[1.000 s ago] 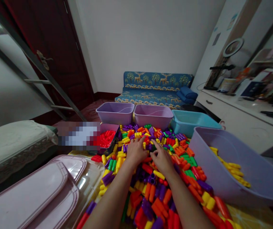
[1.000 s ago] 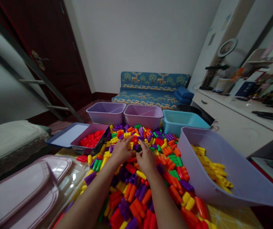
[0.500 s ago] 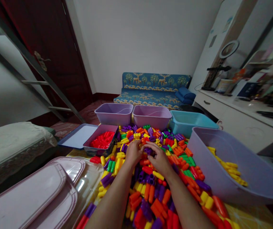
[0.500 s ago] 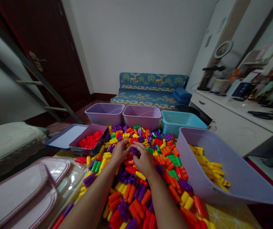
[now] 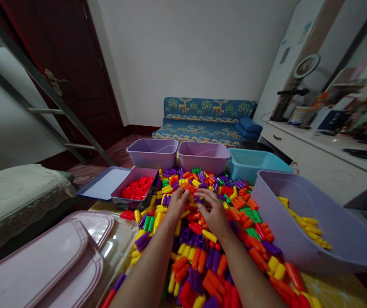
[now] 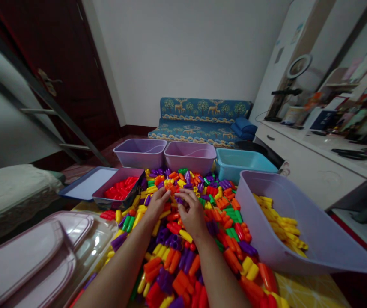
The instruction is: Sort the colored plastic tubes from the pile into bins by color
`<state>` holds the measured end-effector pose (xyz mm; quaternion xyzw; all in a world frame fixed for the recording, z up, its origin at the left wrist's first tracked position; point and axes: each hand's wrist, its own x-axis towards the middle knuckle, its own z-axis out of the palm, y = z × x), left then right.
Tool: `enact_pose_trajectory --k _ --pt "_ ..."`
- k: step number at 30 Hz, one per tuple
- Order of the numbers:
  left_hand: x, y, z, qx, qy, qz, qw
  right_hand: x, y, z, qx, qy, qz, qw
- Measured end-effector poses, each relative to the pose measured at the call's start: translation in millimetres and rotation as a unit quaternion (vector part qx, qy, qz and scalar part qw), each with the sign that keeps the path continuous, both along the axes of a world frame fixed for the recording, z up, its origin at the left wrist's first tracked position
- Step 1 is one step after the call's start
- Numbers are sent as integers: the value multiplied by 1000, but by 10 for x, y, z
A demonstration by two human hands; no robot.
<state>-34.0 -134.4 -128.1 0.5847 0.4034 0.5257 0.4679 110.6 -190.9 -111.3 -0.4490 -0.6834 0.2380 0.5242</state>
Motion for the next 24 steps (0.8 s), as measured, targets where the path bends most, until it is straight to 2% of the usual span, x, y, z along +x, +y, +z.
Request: enact_pose_trajectory --k 5,10,14,18,22,24 --pt "17 3 -28 15 -19 -29 999 7 5 -42 -5 -57 4 998" --pt "16 -2 -14 12 -14 13 1000 -12 3 -39 -1 -95 -6 995" --pt "5 -22 24 28 15 10 999 -17 -11 -24 4 -108 -9 994" --pt "-1 -52 57 47 60 33 997 -13 -33 -6 7 -84 -25 996" --pt "-3 -62 34 67 98 52 992 19 -43 53 32 -37 -67 997" --pt "-1 -64 25 79 121 54 988 50 -35 85 25 -22 -64 997"
